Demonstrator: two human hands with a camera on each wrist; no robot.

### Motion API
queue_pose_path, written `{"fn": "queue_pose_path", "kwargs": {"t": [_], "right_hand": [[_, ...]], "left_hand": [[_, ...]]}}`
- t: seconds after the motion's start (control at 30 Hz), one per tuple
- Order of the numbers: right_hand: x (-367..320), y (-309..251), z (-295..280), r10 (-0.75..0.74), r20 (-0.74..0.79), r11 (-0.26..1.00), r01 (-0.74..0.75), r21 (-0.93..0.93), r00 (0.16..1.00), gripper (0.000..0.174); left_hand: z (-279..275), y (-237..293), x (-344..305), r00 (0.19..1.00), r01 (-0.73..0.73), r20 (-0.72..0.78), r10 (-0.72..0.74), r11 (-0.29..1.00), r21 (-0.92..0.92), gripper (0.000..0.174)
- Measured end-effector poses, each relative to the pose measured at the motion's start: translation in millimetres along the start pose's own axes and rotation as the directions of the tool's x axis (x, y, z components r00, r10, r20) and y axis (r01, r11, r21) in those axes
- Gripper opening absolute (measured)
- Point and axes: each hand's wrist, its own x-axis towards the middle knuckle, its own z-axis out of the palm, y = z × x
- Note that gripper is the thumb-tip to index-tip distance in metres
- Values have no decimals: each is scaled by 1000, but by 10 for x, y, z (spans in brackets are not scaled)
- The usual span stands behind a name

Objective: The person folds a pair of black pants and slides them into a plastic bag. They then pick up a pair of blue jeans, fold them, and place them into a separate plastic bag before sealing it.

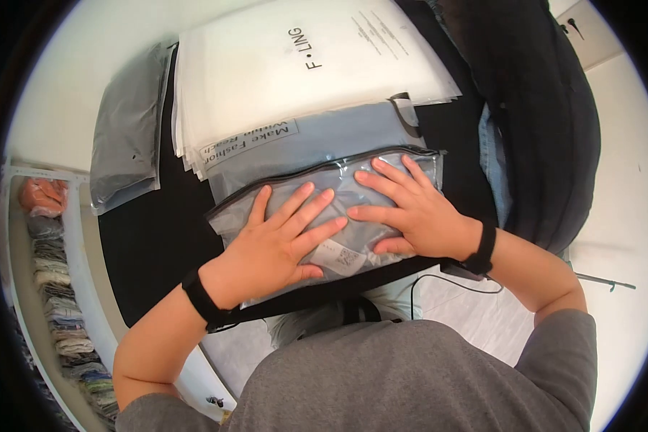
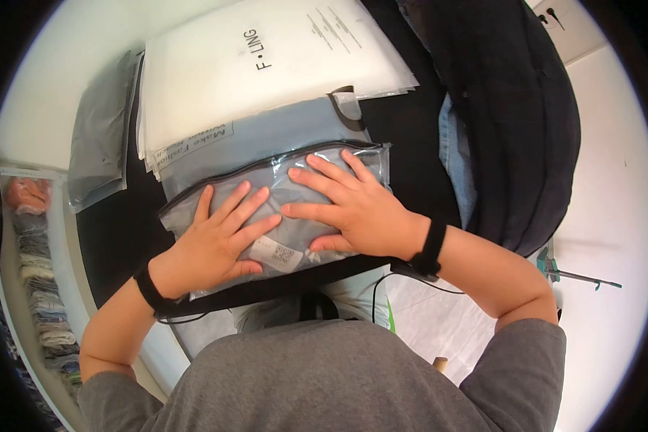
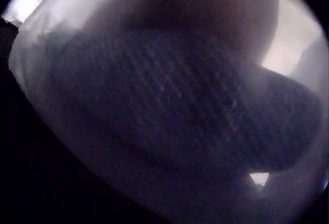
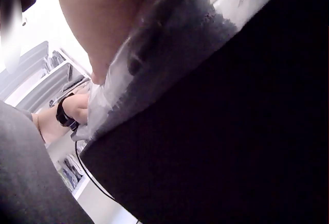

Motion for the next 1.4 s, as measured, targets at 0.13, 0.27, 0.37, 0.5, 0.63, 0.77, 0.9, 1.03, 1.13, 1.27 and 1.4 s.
{"fn": "queue_pose_path", "kwargs": {"t": [0.13,0.27,0.37,0.5,0.63,0.77,0.9,1.03,1.13,1.27,1.4], "right_hand": [[-15,-50,-34,-14,-26,999,14,-35,1000,62],[-22,-234,-208,37,-10,994,-38,-101,999,65],[-205,-365,-327,128,-201,990,-137,-30,971,65],[-615,-444,-43,639,-507,765,-404,502,579,57],[-851,-291,545,850,-336,478,-327,815,405,45],[-757,-376,545,823,-416,486,-100,868,388,23],[-621,-434,308,804,-415,374,180,910,426,10],[-473,-234,375,818,-391,446,-37,894,422,14],[-353,-319,244,917,-177,277,-251,927,358,16],[-311,-277,211,948,-133,232,-340,911,290,13],[-205,-644,53,302,-516,928,-370,-32,802,47]], "left_hand": [[-13,3,-3,1000,-1,19,-1,998,68,80],[-194,130,-49,1000,-11,15,10,992,125,80],[-537,281,-380,984,98,-149,-99,995,-13,66],[-331,433,-1071,595,488,-423,-683,726,-485,47],[334,344,-1226,439,384,-351,-827,526,-759,28],[516,464,-962,399,128,-387,-831,468,-874,13],[493,507,-756,322,-135,-484,-813,467,-874,12],[475,404,-740,325,87,-465,-823,516,-852,13],[581,284,-709,344,32,-305,-888,336,-941,13],[596,226,-698,360,124,-266,-894,329,-936,13],[542,203,-717,373,223,-189,-909,285,-932,10]]}}
